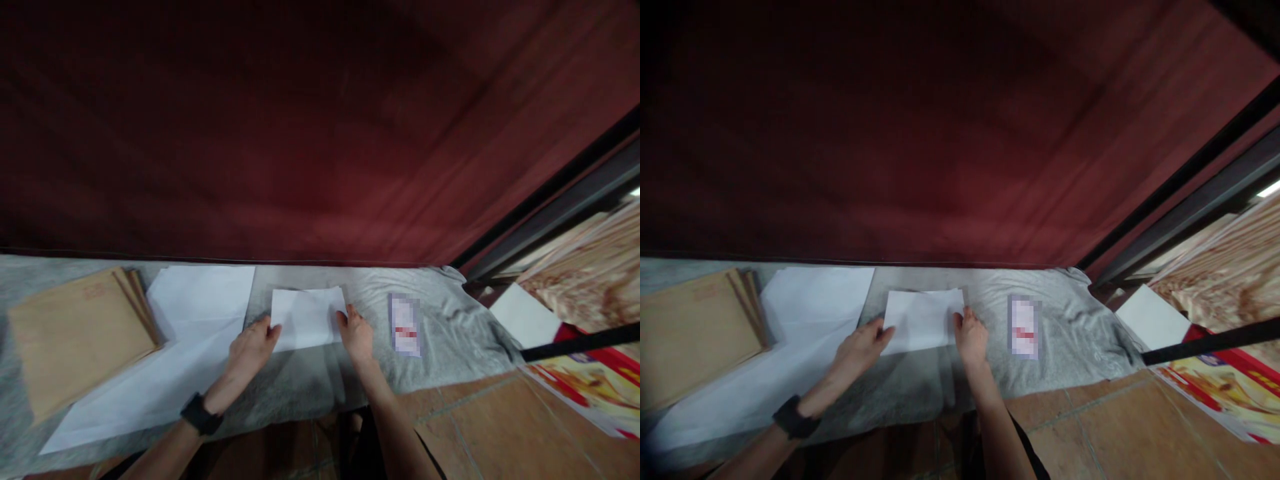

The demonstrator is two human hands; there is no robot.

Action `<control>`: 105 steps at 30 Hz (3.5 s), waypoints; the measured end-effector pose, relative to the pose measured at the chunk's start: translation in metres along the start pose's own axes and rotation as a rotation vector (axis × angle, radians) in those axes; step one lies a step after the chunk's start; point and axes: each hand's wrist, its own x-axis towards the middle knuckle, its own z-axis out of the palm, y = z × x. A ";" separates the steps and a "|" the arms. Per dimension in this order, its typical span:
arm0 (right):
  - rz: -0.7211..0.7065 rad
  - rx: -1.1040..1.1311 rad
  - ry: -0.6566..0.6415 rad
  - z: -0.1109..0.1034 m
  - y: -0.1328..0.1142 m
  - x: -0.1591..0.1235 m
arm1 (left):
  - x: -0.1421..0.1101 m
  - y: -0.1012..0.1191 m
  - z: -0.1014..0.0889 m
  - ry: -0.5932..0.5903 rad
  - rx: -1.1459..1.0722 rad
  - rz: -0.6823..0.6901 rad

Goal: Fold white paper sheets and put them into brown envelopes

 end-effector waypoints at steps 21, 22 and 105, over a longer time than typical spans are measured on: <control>-0.033 -0.043 0.149 0.009 -0.008 0.000 | 0.006 0.006 0.018 0.129 0.192 0.011; -0.035 -0.029 0.161 0.008 -0.008 0.000 | 0.006 0.006 0.018 0.130 0.196 0.013; -0.389 0.127 0.150 0.019 -0.029 0.000 | 0.023 0.022 0.084 0.632 0.086 0.472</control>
